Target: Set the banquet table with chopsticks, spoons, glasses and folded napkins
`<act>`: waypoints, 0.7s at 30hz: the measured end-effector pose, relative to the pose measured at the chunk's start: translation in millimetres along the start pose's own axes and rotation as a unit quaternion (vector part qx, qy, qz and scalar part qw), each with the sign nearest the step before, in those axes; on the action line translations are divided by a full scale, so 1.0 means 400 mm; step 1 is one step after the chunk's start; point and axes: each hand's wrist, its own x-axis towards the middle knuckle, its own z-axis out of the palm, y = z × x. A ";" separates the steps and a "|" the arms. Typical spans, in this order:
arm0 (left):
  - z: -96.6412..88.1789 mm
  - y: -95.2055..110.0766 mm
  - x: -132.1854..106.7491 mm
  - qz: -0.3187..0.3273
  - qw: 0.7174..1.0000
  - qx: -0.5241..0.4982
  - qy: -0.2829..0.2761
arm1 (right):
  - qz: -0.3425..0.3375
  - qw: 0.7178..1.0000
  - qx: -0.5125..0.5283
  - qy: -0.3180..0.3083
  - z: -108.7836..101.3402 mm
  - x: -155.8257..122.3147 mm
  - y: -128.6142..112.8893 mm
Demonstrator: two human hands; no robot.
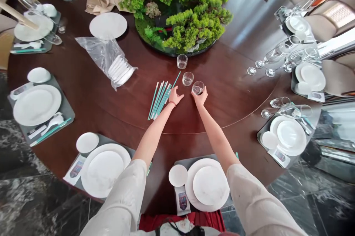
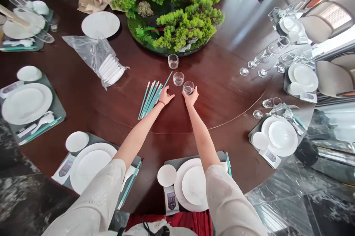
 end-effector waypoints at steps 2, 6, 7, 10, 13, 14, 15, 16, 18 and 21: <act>0.014 0.016 0.079 0.012 0.999 -0.008 0.033 | -0.041 0.999 0.017 -0.013 -0.036 -0.068 0.040; 0.046 0.058 0.187 -0.006 0.999 0.008 0.049 | -0.108 0.989 0.042 -0.086 -0.174 -0.259 0.158; 0.050 0.064 0.195 -0.023 0.998 0.017 0.051 | -0.117 0.986 0.042 -0.107 -0.215 -0.310 0.191; 0.047 0.065 0.173 -0.058 0.995 0.034 0.076 | -0.118 0.980 0.036 -0.156 -0.336 -0.441 0.290; 0.030 0.045 0.090 -0.061 0.992 0.033 0.103 | -0.087 0.981 0.026 -0.172 -0.434 -0.524 0.379; 0.022 0.036 0.054 -0.059 0.992 0.031 0.103 | -0.075 0.982 0.022 -0.174 -0.460 -0.539 0.406; 0.014 0.028 0.015 -0.056 0.993 0.030 0.101 | -0.064 0.982 0.016 -0.176 -0.483 -0.549 0.432; 0.006 0.021 -0.024 -0.054 0.993 0.030 0.099 | -0.055 0.982 0.010 -0.180 -0.503 -0.554 0.457; -0.011 0.010 -0.104 -0.062 0.992 0.035 0.107 | -0.043 0.980 -0.003 -0.196 -0.532 -0.554 0.502; -0.036 -0.004 -0.217 -0.083 0.987 0.036 0.129 | -0.041 0.972 -0.012 -0.231 -0.548 -0.542 0.552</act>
